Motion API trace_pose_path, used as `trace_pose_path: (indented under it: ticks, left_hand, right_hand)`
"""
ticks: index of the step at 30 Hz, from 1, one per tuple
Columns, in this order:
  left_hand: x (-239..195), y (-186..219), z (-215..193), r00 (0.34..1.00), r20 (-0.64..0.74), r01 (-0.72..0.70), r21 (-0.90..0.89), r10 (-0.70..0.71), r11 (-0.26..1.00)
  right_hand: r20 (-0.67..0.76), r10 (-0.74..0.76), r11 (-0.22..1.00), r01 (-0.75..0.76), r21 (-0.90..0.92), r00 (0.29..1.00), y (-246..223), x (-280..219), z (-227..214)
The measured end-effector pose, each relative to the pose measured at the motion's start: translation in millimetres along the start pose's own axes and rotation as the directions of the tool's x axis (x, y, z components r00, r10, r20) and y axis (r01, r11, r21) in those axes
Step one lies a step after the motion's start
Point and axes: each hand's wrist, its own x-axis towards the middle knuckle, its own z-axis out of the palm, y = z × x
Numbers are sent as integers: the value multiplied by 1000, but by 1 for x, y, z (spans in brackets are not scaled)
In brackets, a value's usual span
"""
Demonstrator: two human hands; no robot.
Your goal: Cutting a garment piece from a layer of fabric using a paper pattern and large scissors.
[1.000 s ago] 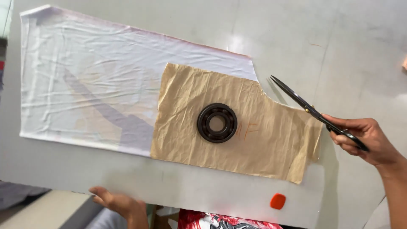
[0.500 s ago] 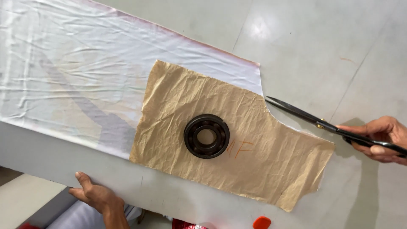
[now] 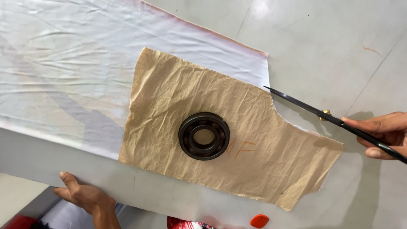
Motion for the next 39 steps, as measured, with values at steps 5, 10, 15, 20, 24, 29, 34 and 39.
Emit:
trace_pose_path:
  ticks: [5,10,15,20,24,29,34,39]
  left_hand:
    - [0,1,0,1000,8,4,-35,-4,999]
    - [-3,6,2,998,0,55,-7,-55,998]
    - [-3,5,2,999,18,29,-62,-28,998]
    - [-2,3,-1,1000,26,17,-92,-14,996]
    - [-3,6,3,1000,9,18,-107,-17,994]
    - [-4,7,3,999,8,39,-90,-38,995]
    - [4,-7,-3,999,11,33,-90,-33,995]
    - [6,-11,-5,998,1,65,-142,-65,988]
  right_hand:
    - [65,-33,999,35,-32,997,6,11,-8]
    - [123,-108,939,142,-314,987,10,20,-16]
    - [129,-208,951,231,-204,970,1,27,-7]
    - [28,-148,949,150,-278,989,-15,22,6]
    - [-13,-98,952,90,-293,995,-22,18,12]
    - [5,-105,937,100,-335,994,-15,15,10]
    - [-59,-160,919,127,-373,985,-35,19,29]
    - [-124,-113,915,54,-400,986,-55,23,50]
